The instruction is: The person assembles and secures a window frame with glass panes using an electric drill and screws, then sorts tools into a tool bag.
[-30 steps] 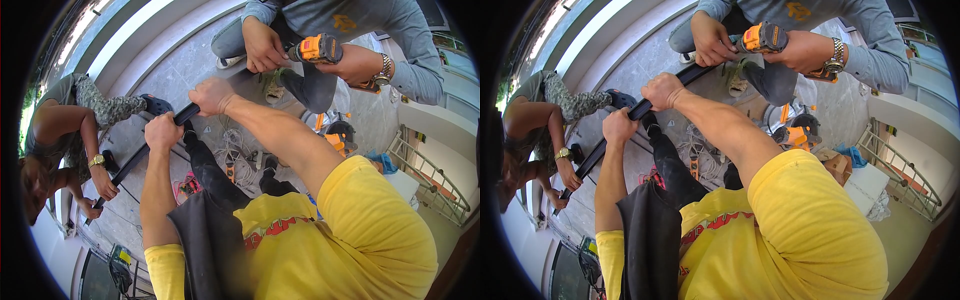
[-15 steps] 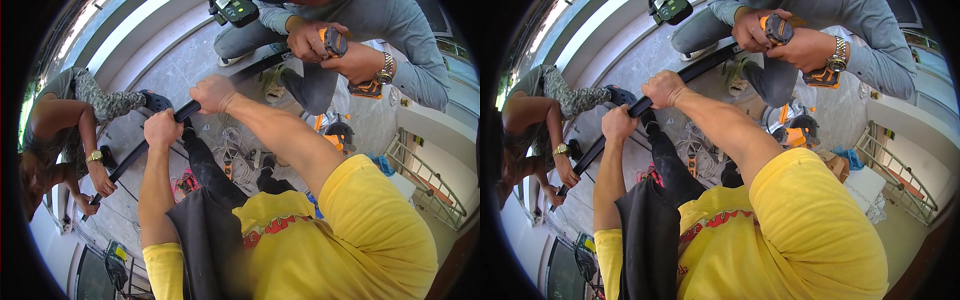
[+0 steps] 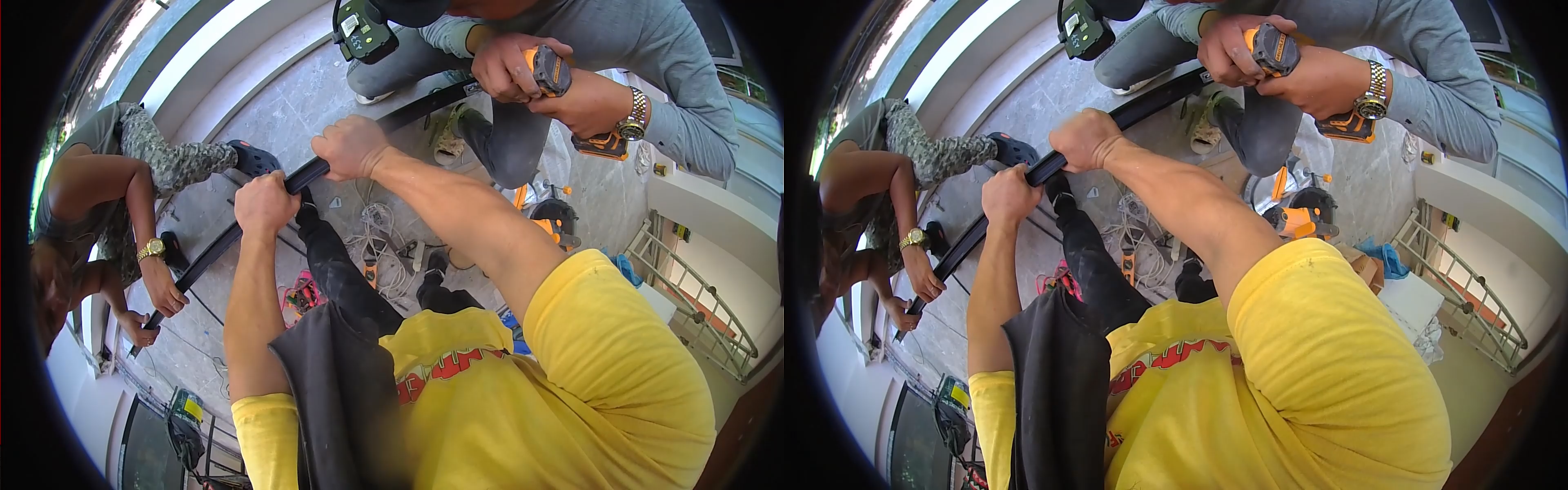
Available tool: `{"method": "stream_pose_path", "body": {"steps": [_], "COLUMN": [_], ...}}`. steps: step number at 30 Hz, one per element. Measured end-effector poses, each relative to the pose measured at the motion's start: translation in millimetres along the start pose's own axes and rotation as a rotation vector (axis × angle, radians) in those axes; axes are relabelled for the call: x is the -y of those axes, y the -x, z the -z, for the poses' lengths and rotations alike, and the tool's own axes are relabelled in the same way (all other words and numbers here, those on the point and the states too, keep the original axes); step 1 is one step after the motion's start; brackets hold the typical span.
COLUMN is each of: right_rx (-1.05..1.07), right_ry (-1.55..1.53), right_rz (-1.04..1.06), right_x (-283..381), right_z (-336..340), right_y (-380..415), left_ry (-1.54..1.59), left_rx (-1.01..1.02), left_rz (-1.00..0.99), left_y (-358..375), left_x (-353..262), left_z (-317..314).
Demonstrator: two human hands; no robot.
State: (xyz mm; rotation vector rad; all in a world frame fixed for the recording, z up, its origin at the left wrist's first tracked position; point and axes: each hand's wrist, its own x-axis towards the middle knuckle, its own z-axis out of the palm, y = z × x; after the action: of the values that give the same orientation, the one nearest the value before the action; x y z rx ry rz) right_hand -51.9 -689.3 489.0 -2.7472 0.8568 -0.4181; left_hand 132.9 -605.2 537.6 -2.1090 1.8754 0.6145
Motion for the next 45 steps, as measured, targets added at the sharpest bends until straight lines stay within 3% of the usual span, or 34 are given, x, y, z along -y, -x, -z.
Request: {"method": "stream_pose_path", "body": {"steps": [45], "right_rx": [0.018], "right_ry": [0.033], "right_rz": [-0.006], "right_x": [3.0], "right_z": [7.1], "right_y": [-0.3], "left_ry": [0.007], "left_rx": [-0.025], "left_rz": [-0.022], "left_y": [0.8], "left_x": [0.0], "left_z": [-1.0]}}
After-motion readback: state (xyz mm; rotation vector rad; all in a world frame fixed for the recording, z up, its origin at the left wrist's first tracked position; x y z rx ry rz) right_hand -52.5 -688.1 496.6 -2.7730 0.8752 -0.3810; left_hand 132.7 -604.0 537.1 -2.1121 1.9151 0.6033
